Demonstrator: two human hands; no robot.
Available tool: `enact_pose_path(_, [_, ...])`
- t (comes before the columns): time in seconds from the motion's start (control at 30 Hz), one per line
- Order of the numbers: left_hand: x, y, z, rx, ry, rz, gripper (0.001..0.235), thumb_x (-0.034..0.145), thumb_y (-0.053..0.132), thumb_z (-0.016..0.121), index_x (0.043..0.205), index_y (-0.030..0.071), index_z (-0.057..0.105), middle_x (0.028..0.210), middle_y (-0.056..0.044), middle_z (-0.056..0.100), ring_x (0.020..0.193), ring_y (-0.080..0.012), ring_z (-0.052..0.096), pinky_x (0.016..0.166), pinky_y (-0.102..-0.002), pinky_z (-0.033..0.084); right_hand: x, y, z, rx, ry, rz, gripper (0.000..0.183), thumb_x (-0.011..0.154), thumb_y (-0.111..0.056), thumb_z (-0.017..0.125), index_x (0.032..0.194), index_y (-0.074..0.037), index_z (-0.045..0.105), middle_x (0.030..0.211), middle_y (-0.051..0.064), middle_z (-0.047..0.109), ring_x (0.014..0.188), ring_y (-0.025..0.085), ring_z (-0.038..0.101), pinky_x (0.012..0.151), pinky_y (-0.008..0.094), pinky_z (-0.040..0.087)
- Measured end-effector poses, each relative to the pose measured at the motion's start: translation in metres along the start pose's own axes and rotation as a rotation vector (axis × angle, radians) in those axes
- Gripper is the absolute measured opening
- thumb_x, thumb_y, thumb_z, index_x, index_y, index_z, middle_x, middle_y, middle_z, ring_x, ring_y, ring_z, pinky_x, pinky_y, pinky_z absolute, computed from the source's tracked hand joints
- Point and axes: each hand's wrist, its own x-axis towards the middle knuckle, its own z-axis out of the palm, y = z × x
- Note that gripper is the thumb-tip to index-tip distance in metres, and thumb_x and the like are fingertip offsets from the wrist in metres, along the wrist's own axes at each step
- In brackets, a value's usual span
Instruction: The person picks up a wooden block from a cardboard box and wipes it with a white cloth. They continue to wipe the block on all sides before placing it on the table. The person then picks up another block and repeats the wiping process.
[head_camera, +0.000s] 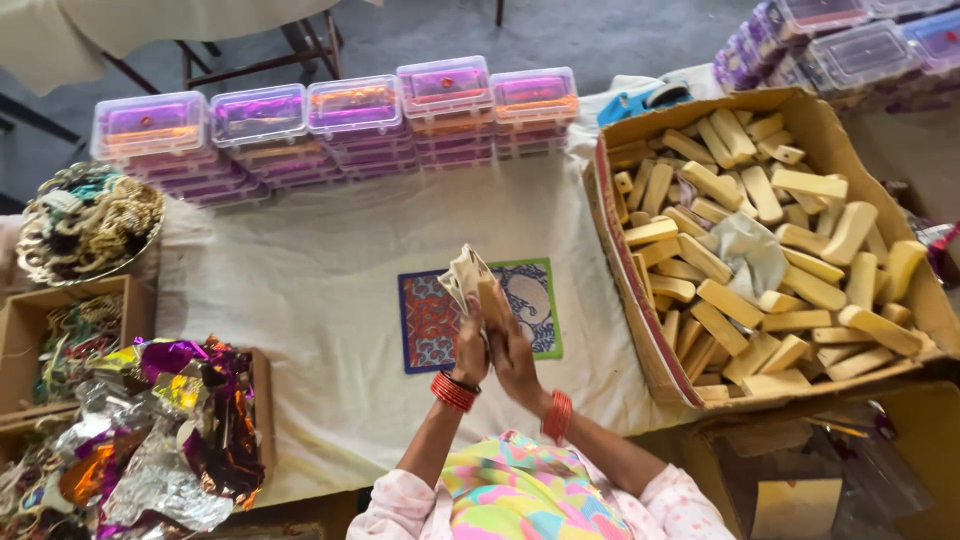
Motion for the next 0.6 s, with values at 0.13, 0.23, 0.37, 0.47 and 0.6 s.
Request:
enact_pose_path(0.13, [0.013,-0.016,-0.029,-0.148,0.050,-0.098,0.070,0.114,0.056,0.038,0.157,0.001,0.038,0.133,-0.017,0.052,0.116,-0.0262,0.052,0.094,-0.041,0.050,-0.002,0.013,0.001,-0.250,-0.086,-0.269,0.066,0.100,0.008,0.046,0.162,-0.007,0.031,0.166,0.022,0.034,0.149,0.039,0.037,0.118,0.042,0.036])
enact_pose_path(0.23, [0.006,-0.010,-0.008,-0.024,-0.027,-0.095,0.081,0.118,0.058,0.032,0.159,-0.010,0.043,0.141,-0.029,0.052,0.123,-0.0347,0.052,0.101,-0.045,0.050,0.039,0.021,-0.005,-0.249,0.003,-0.171,0.065,0.101,0.005,0.043,0.163,-0.008,0.031,0.164,0.014,0.044,0.143,0.028,0.053,0.117,0.038,0.042])
enact_pose_path(0.37, [-0.009,0.005,0.020,0.014,-0.129,-0.153,0.078,0.104,0.060,0.035,0.163,0.011,0.020,0.159,-0.007,0.040,0.145,-0.0213,0.043,0.116,-0.036,0.045,0.081,-0.009,-0.009,-0.188,0.038,-0.100,0.059,0.106,0.000,0.040,0.163,-0.009,0.030,0.168,0.014,0.037,0.145,0.026,0.049,0.118,0.037,0.041])
enact_pose_path(0.47, [0.005,-0.001,0.000,-0.018,-0.119,-0.164,0.081,0.102,0.063,0.036,0.162,0.011,0.020,0.156,-0.011,0.043,0.142,-0.0263,0.046,0.113,-0.040,0.047,0.060,0.005,0.001,-0.178,-0.001,-0.140,0.058,0.106,0.000,0.040,0.163,-0.009,0.029,0.169,0.014,0.032,0.151,0.030,0.040,0.123,0.038,0.035])
enact_pose_path(0.6, [0.037,-0.035,-0.062,-0.181,-0.035,-0.201,0.089,0.112,0.068,0.032,0.154,-0.010,0.034,0.131,-0.031,0.050,0.117,-0.0423,0.054,0.096,-0.053,0.056,-0.004,0.024,0.019,-0.216,-0.069,-0.303,0.059,0.105,0.003,0.048,0.161,-0.009,0.035,0.168,0.013,0.035,0.152,0.033,0.039,0.125,0.040,0.034])
